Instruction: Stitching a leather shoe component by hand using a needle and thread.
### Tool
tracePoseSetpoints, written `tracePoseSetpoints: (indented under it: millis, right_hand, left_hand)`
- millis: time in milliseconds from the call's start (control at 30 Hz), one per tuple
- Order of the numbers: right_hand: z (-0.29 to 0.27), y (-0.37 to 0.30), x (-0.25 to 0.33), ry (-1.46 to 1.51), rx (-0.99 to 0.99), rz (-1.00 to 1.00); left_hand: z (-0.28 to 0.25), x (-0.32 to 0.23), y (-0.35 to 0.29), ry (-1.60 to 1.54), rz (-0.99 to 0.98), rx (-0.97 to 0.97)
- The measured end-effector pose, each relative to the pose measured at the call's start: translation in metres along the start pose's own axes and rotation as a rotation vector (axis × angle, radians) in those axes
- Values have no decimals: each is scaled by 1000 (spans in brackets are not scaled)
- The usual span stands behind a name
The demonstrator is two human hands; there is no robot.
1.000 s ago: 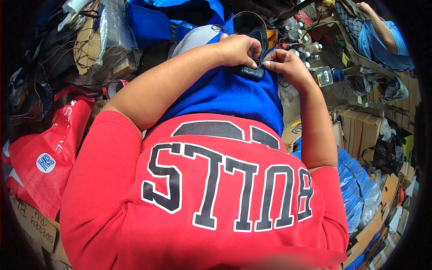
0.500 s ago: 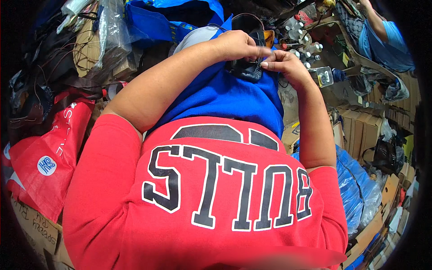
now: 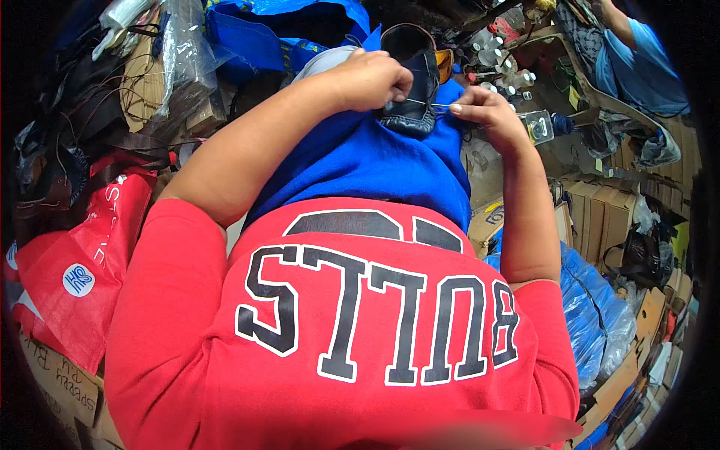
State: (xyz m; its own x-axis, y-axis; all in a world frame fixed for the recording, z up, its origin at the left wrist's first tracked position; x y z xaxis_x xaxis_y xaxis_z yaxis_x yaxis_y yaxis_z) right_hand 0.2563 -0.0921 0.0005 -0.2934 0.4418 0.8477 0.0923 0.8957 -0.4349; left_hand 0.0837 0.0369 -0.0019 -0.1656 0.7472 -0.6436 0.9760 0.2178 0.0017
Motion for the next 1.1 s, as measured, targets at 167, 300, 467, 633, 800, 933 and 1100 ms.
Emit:
tracePoseSetpoints:
  millis: [167,300,467,633,800,933,1100]
  right_hand:
    - [3,-9,-5,113,-71,-42]
    - [-5,-16,-24,-57,-101,34]
    - [-19,-45,-16,21,-185,-91]
    - [-43,-16,-24,-373,-387,-96]
    - [-35,-18,-4,-667,-672,-265]
    - [3,-29,43,-1151,-391,-500]
    - [25,-18,43,-1407,-246,-477]
  left_hand:
    - [5,-6,-4,-6,-62,10]
    - [12,-15,6,-159,-114,39]
    - [12,-16,5,-171,-41,36]
    - [12,-24,9,-110,-34,64]
    - [15,-17,6,-95,-18,58]
    - [13,-17,3,-155,-18,43]
    - [16,-12,2,-75,25,16]
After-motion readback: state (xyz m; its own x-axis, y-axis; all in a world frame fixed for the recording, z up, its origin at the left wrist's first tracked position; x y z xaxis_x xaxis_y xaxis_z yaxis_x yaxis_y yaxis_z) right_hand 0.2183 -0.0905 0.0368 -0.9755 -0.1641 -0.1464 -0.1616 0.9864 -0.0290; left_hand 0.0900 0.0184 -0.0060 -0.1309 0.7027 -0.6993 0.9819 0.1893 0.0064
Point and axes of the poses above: each hand's wrist, its own y-axis towards the middle knuckle, its own z-axis out of the palm, x = y × z, the point moved 3 cm from there along y, towards the middle knuckle, and after that the axes turned 6 degrees about -y, right-handed, at the moved point
